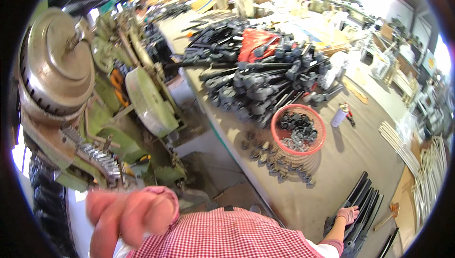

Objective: The person assembles metal components by inserting small black plastic pieces into cylindrical metal rods and then placing the rods into a larger metal housing. The person repeats this process with multiple parts, handling them one at a time.

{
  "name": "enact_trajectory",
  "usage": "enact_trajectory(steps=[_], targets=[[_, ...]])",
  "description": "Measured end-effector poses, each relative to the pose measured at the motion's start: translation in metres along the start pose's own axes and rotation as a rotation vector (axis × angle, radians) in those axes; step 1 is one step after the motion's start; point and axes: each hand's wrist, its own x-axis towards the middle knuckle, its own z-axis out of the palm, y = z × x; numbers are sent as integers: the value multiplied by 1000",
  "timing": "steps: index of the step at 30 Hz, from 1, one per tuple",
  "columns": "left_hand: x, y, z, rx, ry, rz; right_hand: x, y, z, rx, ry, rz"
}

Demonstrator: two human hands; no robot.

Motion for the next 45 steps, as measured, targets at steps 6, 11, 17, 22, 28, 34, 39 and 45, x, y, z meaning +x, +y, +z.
enact_trajectory(steps=[6,11,17,22,28,34,39,45], targets=[[-15,-53,-58,-1341,-426,97,-8,-25,-20,16,5,-72],[-35,-92,-57,-1143,-1020,-90,-6,-53,-23,108,-19,-86],[-21,-93,-85,-967,-552,-33,-9,-67,-14,98,-81,-38],[-20,-92,-87,-963,-709,98,-10,-74,-11,84,-114,-73],[-10,-57,-66,-1031,-424,162,-17,-68,-13,96,-57,-50],[-21,-41,-55,-884,-250,65,-18,-36,-24,55,65,-175],[-23,-49,-42,-691,-437,168,-32,-30,-20,18,66,-123],[-9,-67,-9,536,-305,1195,-45,-6,-20,79,-36,32]])
